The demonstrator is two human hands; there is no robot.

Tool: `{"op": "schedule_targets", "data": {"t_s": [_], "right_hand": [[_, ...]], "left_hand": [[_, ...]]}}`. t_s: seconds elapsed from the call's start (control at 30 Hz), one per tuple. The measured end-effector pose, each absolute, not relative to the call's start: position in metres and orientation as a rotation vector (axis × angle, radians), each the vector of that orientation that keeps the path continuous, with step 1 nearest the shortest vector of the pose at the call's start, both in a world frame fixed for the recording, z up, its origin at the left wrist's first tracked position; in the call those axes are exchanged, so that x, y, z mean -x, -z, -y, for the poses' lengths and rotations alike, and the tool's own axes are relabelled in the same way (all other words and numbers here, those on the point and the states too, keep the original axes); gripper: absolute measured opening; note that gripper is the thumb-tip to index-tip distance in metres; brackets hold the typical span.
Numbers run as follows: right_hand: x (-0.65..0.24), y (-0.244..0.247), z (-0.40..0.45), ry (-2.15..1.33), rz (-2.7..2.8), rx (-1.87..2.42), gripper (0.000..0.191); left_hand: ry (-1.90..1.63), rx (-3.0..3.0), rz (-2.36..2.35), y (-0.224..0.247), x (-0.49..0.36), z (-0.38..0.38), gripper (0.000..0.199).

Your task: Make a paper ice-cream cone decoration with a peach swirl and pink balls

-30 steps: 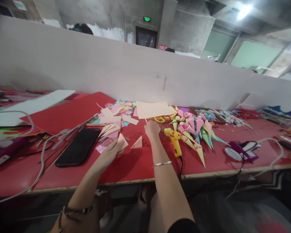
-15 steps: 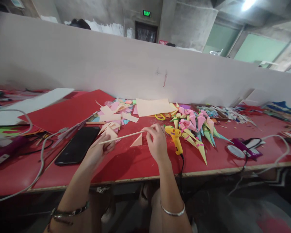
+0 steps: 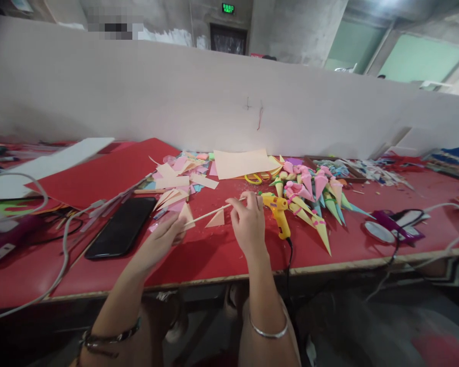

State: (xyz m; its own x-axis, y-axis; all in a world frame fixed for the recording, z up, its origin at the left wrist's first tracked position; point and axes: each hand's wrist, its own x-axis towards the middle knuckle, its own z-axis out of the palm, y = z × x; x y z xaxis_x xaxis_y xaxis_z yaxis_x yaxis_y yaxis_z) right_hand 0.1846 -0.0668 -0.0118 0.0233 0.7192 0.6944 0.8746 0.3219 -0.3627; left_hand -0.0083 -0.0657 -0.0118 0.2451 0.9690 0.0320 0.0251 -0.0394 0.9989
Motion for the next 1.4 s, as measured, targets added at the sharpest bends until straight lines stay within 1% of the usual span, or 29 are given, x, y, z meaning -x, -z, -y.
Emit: {"op": "schedule_targets", "data": {"t_s": [0.13, 0.3, 0.6, 0.73, 0.83, 0.9, 1.03, 1.1, 1.2, 1.3, 1.4], "right_hand": [[-0.173, 0.012, 0.071, 0.155, 1.855, 1.409, 0.029], [-0.15, 0.013, 0.077, 0.055, 2.039, 1.343, 0.019], [-0.156, 0.016, 0.084, -0.059, 2.101, 1.357, 0.022], [-0.155, 0.019, 0.084, 0.053, 1.973, 1.396, 0.021], [-0.154, 0.021, 0.083, 0.073, 1.627, 1.392, 0.024], [-0.155, 0.022, 0.08, -0.041, 1.348, 1.336, 0.026], [-0.166, 0.023, 0.073, -0.534, 0.867, 1.144, 0.03], [-0.172, 0.022, 0.071, -0.783, 0.734, 0.976, 0.025], [-0.175, 0.02, 0.072, -1.063, 0.719, 0.695, 0.013], [-0.173, 0.017, 0.076, -1.145, 0.763, 0.553, 0.007], [-0.17, 0.015, 0.08, -1.067, 0.84, 0.509, 0.008]], "left_hand": [[-0.992, -1.482, -1.053, 0.016, 0.004, 0.067, 0.032], [-0.979, -1.499, -1.027, 0.019, 0.002, 0.065, 0.029], [-0.936, -1.357, -0.981, 0.015, 0.006, 0.068, 0.024], [-0.913, -1.466, -1.039, 0.015, 0.006, 0.068, 0.027], [-0.924, -1.543, -1.063, 0.013, 0.004, 0.069, 0.029], [-0.948, -1.583, -1.071, 0.013, 0.002, 0.07, 0.029], [-0.958, -1.683, -1.068, 0.02, 0.0, 0.067, 0.027], [-0.948, -1.72, -1.069, 0.024, 0.0, 0.064, 0.027], [-0.875, -1.779, -1.076, 0.027, -0.002, 0.063, 0.026], [-0.843, -1.785, -1.121, 0.025, -0.004, 0.063, 0.027], [-0.974, -1.737, -1.236, 0.022, -0.006, 0.063, 0.025]]}}
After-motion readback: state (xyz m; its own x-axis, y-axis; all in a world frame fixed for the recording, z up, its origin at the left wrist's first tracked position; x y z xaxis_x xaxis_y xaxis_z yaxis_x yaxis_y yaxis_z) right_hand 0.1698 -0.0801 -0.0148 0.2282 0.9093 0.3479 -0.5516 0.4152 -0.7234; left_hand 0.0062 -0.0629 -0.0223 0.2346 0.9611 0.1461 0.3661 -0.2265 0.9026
